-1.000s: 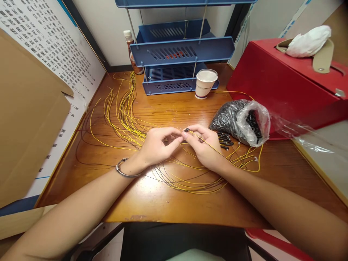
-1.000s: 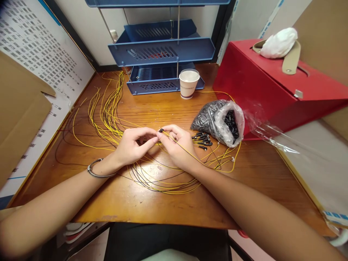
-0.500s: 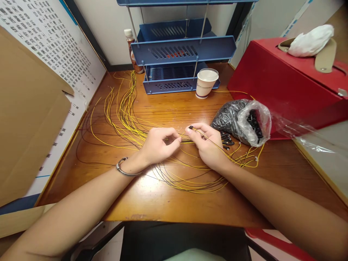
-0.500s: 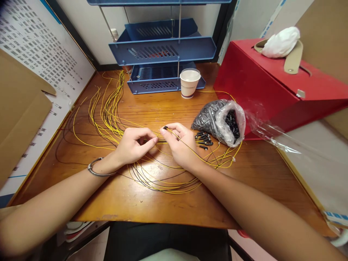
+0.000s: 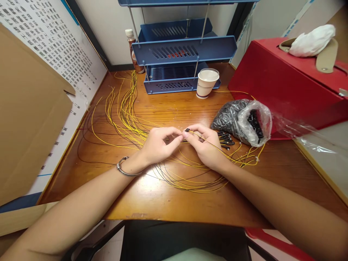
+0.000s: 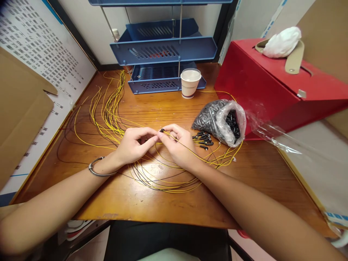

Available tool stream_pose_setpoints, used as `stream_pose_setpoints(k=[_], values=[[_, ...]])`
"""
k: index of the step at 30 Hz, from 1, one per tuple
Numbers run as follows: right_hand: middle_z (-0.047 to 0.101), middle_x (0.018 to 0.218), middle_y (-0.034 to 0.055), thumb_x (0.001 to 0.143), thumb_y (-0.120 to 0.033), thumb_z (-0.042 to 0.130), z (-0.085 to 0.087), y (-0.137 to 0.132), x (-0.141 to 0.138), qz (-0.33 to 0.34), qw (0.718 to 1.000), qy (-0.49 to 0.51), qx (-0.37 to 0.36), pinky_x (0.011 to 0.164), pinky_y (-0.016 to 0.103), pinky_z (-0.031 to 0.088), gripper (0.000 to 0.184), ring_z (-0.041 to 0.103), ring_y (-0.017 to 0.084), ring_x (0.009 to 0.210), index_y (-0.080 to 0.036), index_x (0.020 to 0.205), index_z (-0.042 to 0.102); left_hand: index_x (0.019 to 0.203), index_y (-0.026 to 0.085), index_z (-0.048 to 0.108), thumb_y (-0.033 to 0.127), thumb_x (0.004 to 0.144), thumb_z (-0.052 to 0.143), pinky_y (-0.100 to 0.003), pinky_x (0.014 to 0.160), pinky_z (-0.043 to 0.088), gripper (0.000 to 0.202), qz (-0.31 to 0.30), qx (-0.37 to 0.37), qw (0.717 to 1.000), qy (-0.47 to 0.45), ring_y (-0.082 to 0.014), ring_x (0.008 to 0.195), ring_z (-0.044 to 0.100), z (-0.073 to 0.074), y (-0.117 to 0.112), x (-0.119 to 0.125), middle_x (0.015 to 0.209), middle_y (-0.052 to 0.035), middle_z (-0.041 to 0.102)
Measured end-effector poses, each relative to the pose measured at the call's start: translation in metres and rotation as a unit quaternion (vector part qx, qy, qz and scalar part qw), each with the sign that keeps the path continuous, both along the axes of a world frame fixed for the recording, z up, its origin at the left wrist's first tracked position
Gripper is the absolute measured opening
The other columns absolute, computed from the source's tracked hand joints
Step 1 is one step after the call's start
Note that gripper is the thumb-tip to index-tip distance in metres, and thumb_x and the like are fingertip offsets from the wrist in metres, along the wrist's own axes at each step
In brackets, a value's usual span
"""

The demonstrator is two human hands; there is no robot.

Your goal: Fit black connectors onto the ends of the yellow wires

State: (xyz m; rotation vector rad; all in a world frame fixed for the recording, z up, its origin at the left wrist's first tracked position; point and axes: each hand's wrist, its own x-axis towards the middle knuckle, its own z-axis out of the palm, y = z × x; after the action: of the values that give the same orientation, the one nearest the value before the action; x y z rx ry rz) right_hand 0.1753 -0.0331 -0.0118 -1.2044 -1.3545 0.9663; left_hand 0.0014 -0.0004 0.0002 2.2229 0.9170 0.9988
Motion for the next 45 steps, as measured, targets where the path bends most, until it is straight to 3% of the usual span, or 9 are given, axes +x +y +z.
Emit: stream_pose_setpoints(k=[4,8,13,25,36,40,45], values=[[0.033,0.052,-0.0103,0.085,-0.032,0.07,0.0023,-0.0022,0.0001,-0.019,1.0,0.005,0.012,0.049,0.026,0.026,0.015,0.031,0.008,0.048,-0.019,0.09,0.066,0.082,0.014,0.073,0.023,0.09,0.063,-0.019,0.055,0.044,0.016,0.01,0.008,1.0,0.003,-0.0077,0.055,0.058,-0.0001,-0.0002,-0.0005,0.068,-0.0001,0.072],[0.034,0.051,-0.0101,0.084,-0.029,0.07,0.0065,-0.0038,-0.0014,-0.065,0.997,0.025,0.029,0.047,0.027,0.022,0.011,0.028,0.008,0.047,-0.019,0.085,0.064,0.077,0.014,0.071,0.023,0.089,0.064,-0.019,0.054,0.044,0.017,0.025,0.011,1.0,-0.001,-0.0082,0.055,0.058,0.0011,-0.0004,-0.0007,0.066,0.0,0.071],[0.034,0.05,-0.0094,0.084,-0.029,0.069,0.007,-0.0034,-0.0012,-0.064,0.997,0.017,0.027,0.047,0.027,0.021,0.011,0.029,0.008,0.046,-0.019,0.081,0.065,0.076,0.014,0.07,0.022,0.089,0.064,-0.018,0.053,0.044,0.016,0.04,0.012,0.999,-0.02,-0.007,0.053,0.057,0.0017,-0.0006,0.0003,0.065,0.0009,0.07],[0.051,0.058,-0.004,0.084,-0.032,0.07,0.0045,-0.0016,-0.0002,-0.086,0.996,0.006,0.026,0.049,0.026,0.029,0.013,0.036,0.009,0.05,-0.019,0.081,0.069,0.079,0.014,0.073,0.016,0.089,0.065,-0.019,0.059,0.048,0.013,0.024,0.027,0.999,-0.032,-0.0085,0.058,0.063,0.0,0.0005,-0.0006,0.071,-0.0008,0.075],[0.033,0.051,-0.0099,0.084,-0.029,0.068,0.0077,-0.0038,-0.0009,-0.045,0.998,0.021,0.027,0.048,0.027,0.022,0.011,0.029,0.009,0.047,-0.02,0.09,0.066,0.092,0.013,0.076,0.021,0.09,0.064,-0.02,0.055,0.048,0.015,0.04,0.019,0.999,-0.022,-0.0095,0.058,0.063,-0.0033,0.0001,-0.001,0.076,-0.0041,0.077],[0.032,0.051,-0.0101,0.083,-0.028,0.069,0.0078,-0.0045,-0.0007,-0.028,0.999,-0.006,0.036,0.049,0.027,0.025,0.016,0.03,0.009,0.048,-0.019,0.096,0.07,0.087,0.013,0.075,0.022,0.091,0.064,-0.019,0.053,0.045,0.015,0.03,0.024,0.999,-0.022,-0.0074,0.053,0.059,-0.0025,-0.0003,-0.0007,0.07,-0.0021,0.074],[0.038,0.052,-0.0079,0.083,-0.033,0.069,0.0038,-0.0034,-0.0012,-0.033,0.999,-0.021,0.027,0.05,0.027,0.028,0.015,0.033,0.009,0.049,-0.02,0.089,0.072,0.083,0.014,0.072,0.023,0.091,0.062,-0.019,0.054,0.045,0.016,0.014,0.005,1.0,-0.024,-0.0078,0.055,0.059,-0.0006,-0.0014,-0.0008,0.069,-0.001,0.073]])
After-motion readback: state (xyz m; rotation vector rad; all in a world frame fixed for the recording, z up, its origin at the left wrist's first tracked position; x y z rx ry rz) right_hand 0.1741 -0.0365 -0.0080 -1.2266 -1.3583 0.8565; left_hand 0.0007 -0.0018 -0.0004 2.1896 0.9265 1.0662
